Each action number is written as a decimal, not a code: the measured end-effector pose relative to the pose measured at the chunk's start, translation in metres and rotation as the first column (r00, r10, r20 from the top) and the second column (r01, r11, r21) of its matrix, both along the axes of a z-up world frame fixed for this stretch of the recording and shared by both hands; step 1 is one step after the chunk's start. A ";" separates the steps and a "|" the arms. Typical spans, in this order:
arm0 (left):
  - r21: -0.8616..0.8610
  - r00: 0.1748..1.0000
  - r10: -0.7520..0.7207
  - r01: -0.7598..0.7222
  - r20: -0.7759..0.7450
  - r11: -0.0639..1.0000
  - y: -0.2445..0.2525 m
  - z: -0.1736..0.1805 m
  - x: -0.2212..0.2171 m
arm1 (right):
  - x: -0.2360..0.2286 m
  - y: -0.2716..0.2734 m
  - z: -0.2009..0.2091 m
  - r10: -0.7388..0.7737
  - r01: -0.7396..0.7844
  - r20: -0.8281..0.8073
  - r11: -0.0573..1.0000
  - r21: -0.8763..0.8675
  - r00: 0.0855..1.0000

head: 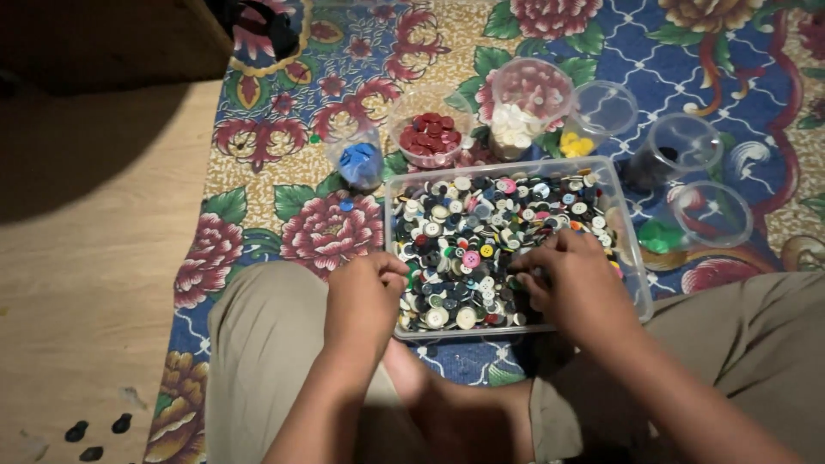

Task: Sorting a variety of buttons from a large central tray into several smaller plastic containers.

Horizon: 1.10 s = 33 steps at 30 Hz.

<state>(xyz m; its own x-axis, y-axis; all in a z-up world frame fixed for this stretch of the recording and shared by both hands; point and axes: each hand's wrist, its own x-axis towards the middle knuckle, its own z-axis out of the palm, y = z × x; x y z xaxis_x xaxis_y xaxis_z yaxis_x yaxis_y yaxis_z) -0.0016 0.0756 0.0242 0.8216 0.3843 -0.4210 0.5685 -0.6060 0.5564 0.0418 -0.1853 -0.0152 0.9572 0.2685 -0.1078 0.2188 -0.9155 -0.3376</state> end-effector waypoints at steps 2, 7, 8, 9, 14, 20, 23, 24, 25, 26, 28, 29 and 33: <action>0.076 0.998 -0.054 0.056 -0.034 0.996 -0.006 0.007 0.003 | 0.000 0.000 0.003 -0.022 0.023 -0.016 1.000 0.021 1.000; 0.233 0.965 -0.227 0.253 -0.133 0.939 -0.013 -0.006 0.015 | -0.009 0.003 0.003 -0.031 0.032 -0.010 0.997 0.073 0.999; 0.270 0.940 -0.303 0.337 -0.158 0.902 -0.012 -0.012 0.017 | -0.011 0.003 0.001 -0.017 0.019 -0.015 0.995 0.096 1.000; 0.304 0.909 -0.373 0.415 -0.187 0.857 -0.011 -0.019 0.018 | -0.013 0.003 -0.002 0.000 0.003 -0.020 0.993 0.118 1.000; 0.321 0.871 -0.456 0.490 -0.182 0.810 -0.019 -0.019 0.016 | -0.020 0.009 0.002 -0.020 0.025 -0.038 0.991 0.129 0.999; 0.370 0.859 -0.480 0.510 -0.176 0.777 -0.026 -0.011 0.009 | -0.022 0.037 0.036 0.196 -0.182 -0.047 0.960 0.212 0.980; 0.305 0.889 -0.412 0.457 -0.201 0.836 -0.020 -0.006 0.012 | -0.008 0.025 0.007 0.364 -0.368 0.052 0.918 0.148 0.930; 0.256 0.903 -0.378 0.422 -0.203 0.870 -0.016 -0.003 0.012 | -0.001 0.018 -0.009 0.378 -0.390 0.123 0.915 0.100 0.918; 0.255 0.905 -0.372 0.416 -0.205 0.873 -0.015 0.003 0.009 | 0.002 0.013 -0.011 0.385 -0.397 0.120 0.912 0.100 0.915; 0.156 0.942 -0.293 0.319 -0.166 0.935 -0.015 0.008 0.008 | 0.006 0.007 -0.013 0.321 -0.329 0.131 0.943 0.041 0.938; 0.053 0.964 -0.229 0.238 -0.134 0.970 -0.020 0.010 0.011 | 0.011 -0.007 -0.013 0.234 -0.235 0.148 0.972 -0.016 0.961; -0.018 0.977 -0.182 0.181 -0.115 0.983 -0.023 0.005 0.012 | 0.012 -0.014 -0.013 0.152 -0.159 0.139 0.986 0.043 0.979; -0.198 0.990 -0.137 0.132 -0.012 0.971 -0.041 0.006 0.016 | 0.004 -0.009 0.009 -0.142 0.161 -0.083 0.939 0.304 0.986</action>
<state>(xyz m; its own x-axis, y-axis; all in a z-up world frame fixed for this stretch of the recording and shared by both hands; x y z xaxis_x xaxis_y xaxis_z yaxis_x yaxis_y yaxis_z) 0.0147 0.0346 0.0298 0.8481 0.1785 -0.4989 0.5048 -0.5584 0.6583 0.0459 -0.1944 -0.0062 0.9837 0.1499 -0.0998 0.0571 -0.7849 -0.6170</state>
